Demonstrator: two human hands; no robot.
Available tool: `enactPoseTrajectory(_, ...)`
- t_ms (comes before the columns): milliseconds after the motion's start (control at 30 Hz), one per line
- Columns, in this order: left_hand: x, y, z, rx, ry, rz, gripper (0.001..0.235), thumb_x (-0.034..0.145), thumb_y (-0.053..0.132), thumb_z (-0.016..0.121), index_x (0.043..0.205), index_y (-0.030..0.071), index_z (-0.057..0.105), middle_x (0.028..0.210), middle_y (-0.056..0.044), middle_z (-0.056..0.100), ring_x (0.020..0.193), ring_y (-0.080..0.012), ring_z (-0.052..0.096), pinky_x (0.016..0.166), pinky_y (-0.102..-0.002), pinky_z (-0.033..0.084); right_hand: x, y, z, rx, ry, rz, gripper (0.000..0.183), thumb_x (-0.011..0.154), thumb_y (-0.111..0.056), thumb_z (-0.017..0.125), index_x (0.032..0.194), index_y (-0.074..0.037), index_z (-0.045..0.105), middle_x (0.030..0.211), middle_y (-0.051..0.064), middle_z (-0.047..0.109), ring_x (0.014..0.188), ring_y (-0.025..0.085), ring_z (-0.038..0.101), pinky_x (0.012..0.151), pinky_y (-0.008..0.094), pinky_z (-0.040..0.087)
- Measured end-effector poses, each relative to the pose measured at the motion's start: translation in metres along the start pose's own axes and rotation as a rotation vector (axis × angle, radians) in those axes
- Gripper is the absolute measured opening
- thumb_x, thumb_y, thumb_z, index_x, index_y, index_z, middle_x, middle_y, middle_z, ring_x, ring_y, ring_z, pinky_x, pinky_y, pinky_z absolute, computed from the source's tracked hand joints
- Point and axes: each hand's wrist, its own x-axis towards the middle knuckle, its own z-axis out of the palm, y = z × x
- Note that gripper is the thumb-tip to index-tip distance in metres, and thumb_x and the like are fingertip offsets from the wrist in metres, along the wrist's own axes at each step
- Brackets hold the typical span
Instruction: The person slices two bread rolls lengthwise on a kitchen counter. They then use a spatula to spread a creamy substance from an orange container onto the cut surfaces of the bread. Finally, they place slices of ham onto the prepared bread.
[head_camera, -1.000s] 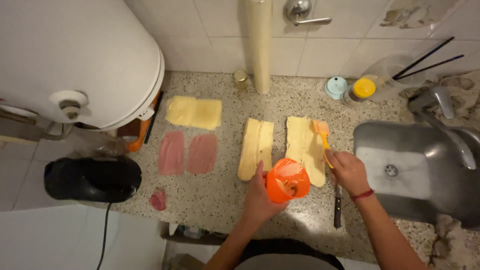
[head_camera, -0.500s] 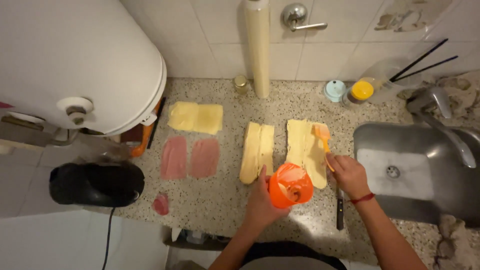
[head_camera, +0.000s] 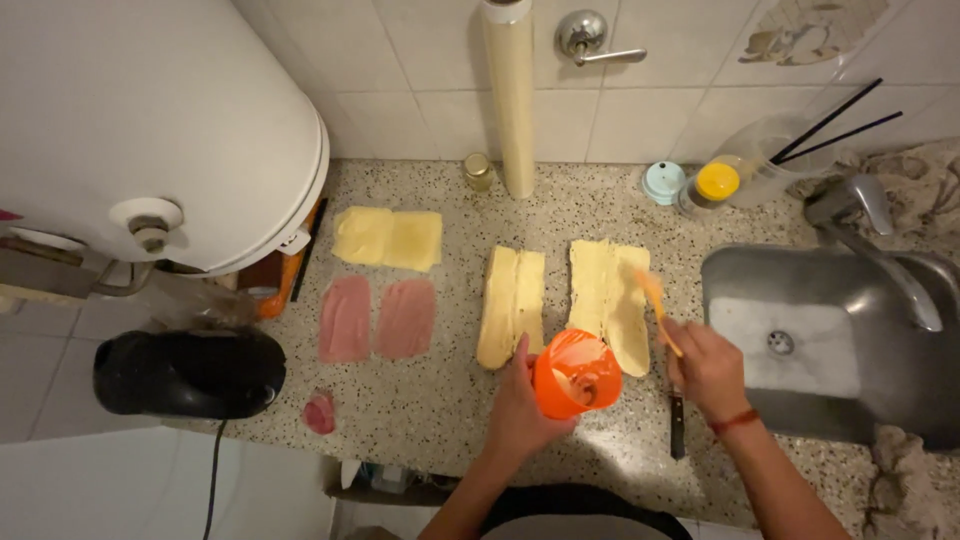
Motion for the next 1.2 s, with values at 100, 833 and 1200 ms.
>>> enactPoseTrajectory(100,-0.002,0.016,-0.010,-0.008,-0.060,-0.094,0.137,0.058,0.027,0.094,0.162,0.007,0.007,0.132,-0.005,0.055,0.117,-0.0230,0.057,0.086,-0.038,0.059,-0.001,0.002,0.020,0.040,-0.115,0.134,0.031,0.092,-0.017,0.069,0.122,-0.008,0.067,0.094,0.011,0.074,0.078,0.023,0.070,0.060,0.034,0.063)
enactPoseTrajectory(833,-0.028,-0.014,-0.021,-0.114,0.037,-0.184,0.140,0.046,0.044,0.096,0.160,0.020,0.018,0.133,-0.002,0.061,0.112,-0.0242,0.069,0.086,-0.041,0.057,0.013,-0.003,0.004,0.095,-0.283,0.056,0.048,0.083,-0.002,0.068,0.129,-0.012,0.063,0.111,0.012,0.072,0.095,0.029,0.070,0.072,0.041,0.061)
enactPoseTrajectory(1200,-0.071,-0.034,-0.031,-0.161,0.096,-0.217,0.136,0.050,0.034,0.097,0.161,0.014,0.020,0.126,-0.003,0.062,0.111,-0.0253,0.068,0.083,-0.041,0.058,-0.091,-0.055,-0.098,0.123,-0.446,-0.121,0.056,0.091,-0.021,0.063,0.145,-0.017,0.048,0.092,0.000,0.065,0.077,0.023,0.065,0.068,0.040,0.058)
